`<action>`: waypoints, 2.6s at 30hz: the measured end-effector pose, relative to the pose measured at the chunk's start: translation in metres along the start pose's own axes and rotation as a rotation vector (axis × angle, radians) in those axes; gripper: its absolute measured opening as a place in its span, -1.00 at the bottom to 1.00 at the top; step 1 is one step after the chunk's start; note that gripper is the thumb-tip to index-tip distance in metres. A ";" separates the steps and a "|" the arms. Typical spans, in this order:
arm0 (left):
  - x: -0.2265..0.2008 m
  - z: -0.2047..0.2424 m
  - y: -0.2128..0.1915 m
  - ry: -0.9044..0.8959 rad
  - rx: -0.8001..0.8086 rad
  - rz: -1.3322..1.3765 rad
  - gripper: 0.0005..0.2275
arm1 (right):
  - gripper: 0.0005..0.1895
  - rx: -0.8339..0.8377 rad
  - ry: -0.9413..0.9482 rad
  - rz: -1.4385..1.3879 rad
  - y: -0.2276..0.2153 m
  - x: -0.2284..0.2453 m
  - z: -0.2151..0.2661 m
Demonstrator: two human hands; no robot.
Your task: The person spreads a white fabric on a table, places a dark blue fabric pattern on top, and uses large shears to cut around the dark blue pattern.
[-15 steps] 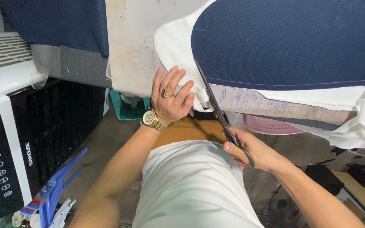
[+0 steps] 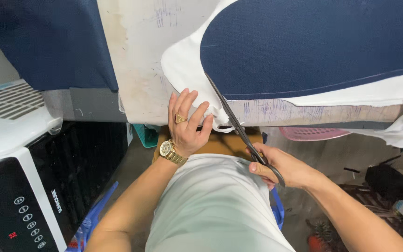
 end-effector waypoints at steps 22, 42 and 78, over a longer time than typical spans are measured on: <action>0.099 -0.110 -0.049 0.250 0.510 -0.144 -0.68 | -0.44 -0.079 0.117 0.006 0.044 0.011 -0.028; 0.102 -0.107 -0.045 0.204 0.519 -0.113 -0.67 | -0.33 -0.177 0.055 -0.210 0.093 0.025 -0.072; 0.134 -0.165 -0.060 0.528 0.574 -0.048 -0.75 | -0.42 -0.361 -0.433 -0.753 0.170 0.089 -0.172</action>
Point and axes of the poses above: each hand's wrist, its own z-axis away from the middle knuckle, its own y-axis out of the palm, x = y × z, the point moved 3 cm from there along -z, towards the middle knuckle, and after that the axes turned 14 degrees about x, right-handed, at the moved point
